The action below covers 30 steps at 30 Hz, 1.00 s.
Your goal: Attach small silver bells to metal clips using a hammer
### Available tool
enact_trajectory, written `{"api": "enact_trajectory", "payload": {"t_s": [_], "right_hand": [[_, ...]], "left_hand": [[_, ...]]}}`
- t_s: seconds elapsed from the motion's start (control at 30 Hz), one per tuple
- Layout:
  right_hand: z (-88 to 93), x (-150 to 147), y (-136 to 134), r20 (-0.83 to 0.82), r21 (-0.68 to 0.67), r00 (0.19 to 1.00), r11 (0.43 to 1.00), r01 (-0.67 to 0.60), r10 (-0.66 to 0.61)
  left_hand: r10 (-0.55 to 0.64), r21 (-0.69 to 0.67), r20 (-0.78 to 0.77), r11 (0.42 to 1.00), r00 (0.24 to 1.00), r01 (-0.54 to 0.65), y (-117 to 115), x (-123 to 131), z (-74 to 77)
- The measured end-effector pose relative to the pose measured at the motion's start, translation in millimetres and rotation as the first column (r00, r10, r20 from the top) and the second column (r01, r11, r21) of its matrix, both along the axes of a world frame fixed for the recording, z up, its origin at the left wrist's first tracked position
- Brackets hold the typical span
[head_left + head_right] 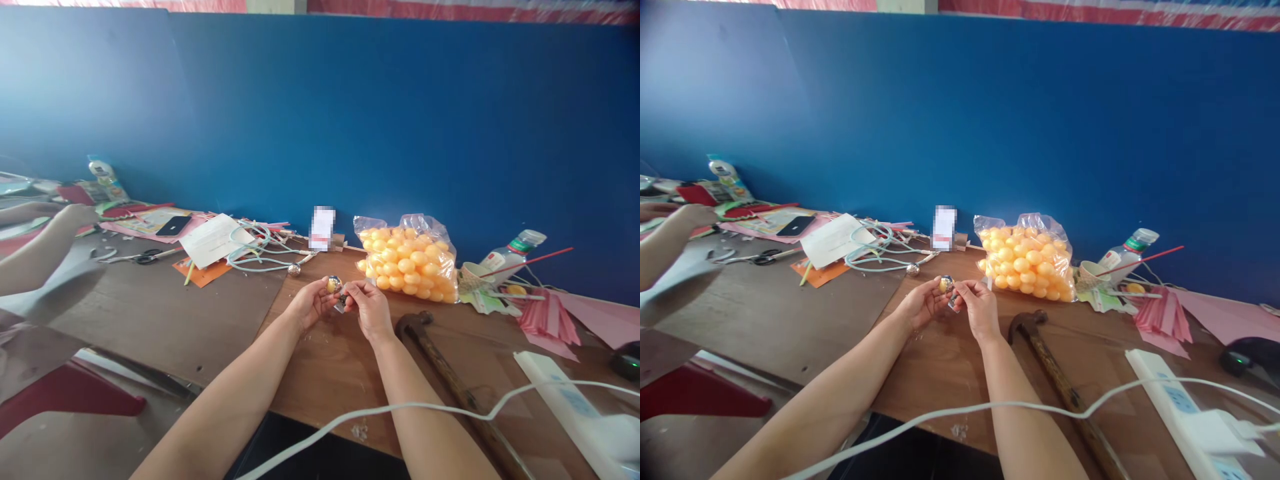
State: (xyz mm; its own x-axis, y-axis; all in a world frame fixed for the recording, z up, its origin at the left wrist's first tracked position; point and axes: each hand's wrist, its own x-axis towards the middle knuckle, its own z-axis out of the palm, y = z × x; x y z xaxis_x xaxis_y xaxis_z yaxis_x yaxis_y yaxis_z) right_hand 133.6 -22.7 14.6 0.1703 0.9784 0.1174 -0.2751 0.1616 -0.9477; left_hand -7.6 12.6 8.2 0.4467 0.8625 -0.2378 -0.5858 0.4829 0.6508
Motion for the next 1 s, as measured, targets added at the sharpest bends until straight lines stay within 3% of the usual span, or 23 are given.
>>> {"api": "enact_trajectory", "payload": {"t_s": [0.23,0.57,1.0], "right_hand": [[2.6,0.3,-0.5,-0.071,-0.097,0.996,0.993,-0.069,0.062],[3.7,2.5,-2.3,-0.085,-0.078,0.991,0.991,-0.107,0.100],[6.7,4.8,-2.7,-0.166,-0.157,0.978,0.975,-0.156,0.129]], "left_hand": [[0.012,0.035,-0.030,0.999,0.999,-0.011,-0.8,1.2,-1.0],[0.023,0.141,-0.041,0.990,0.999,-0.017,-2.6,3.6,-1.0],[0.058,0.158,-0.060,0.986,0.996,-0.048,-5.6,5.5,2.5]]}}
